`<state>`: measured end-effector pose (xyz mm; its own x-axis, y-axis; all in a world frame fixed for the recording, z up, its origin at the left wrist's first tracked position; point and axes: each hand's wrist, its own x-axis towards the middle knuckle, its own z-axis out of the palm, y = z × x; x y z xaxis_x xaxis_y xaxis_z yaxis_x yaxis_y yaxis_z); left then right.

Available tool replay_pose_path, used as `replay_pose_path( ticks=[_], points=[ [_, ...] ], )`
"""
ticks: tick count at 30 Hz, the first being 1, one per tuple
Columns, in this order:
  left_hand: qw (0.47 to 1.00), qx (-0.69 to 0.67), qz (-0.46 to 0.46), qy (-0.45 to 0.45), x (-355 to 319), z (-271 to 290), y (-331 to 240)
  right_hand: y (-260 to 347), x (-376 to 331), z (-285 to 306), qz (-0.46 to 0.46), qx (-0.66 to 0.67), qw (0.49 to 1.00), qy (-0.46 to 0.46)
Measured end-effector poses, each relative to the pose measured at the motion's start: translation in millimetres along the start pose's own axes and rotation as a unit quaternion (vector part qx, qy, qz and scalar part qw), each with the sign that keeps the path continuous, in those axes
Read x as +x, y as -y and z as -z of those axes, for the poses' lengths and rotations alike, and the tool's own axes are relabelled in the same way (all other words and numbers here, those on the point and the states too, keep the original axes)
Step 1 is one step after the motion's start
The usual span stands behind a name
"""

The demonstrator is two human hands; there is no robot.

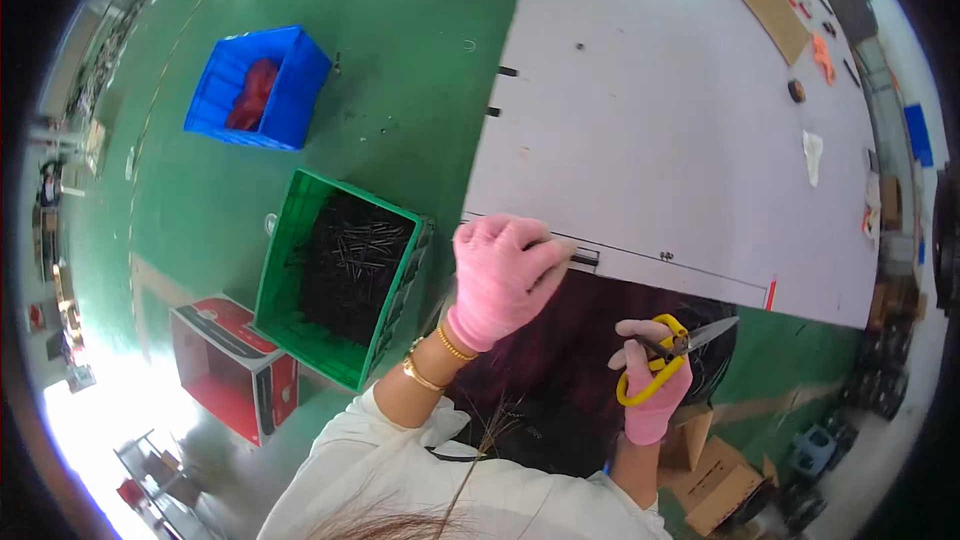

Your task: Cutting black electrical wires to specific lengths using scissors on a measuring table.

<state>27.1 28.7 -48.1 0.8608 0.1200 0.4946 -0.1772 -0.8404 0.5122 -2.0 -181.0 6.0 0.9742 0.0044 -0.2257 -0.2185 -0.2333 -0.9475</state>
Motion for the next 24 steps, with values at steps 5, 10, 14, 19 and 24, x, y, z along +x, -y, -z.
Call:
replay_pose_path(
  ticks=[5, 10, 14, 19, 24],
  points=[
    [0.999, -0.022, 0.004, -0.025, -3, -3, 1, 8, -12, -13, 0.002, -0.055, 0.998, -0.011],
    [0.999, -0.035, 0.002, -0.026, -9, -10, 5, 11, -20, -27, 0.009, -0.098, 0.995, -0.003],
    [0.999, -0.04, -0.01, -0.019, -9, -12, 5, 7, -22, -29, 0.01, -0.117, 0.993, -0.006],
    [0.998, -0.052, -0.031, -0.018, -8, -12, 7, 10, -23, -40, 0.001, -0.135, 0.991, -0.007],
    [0.998, -0.054, -0.031, -0.011, -11, -17, 11, 11, -21, -54, -0.004, -0.137, 0.991, -0.001]
  ],
)
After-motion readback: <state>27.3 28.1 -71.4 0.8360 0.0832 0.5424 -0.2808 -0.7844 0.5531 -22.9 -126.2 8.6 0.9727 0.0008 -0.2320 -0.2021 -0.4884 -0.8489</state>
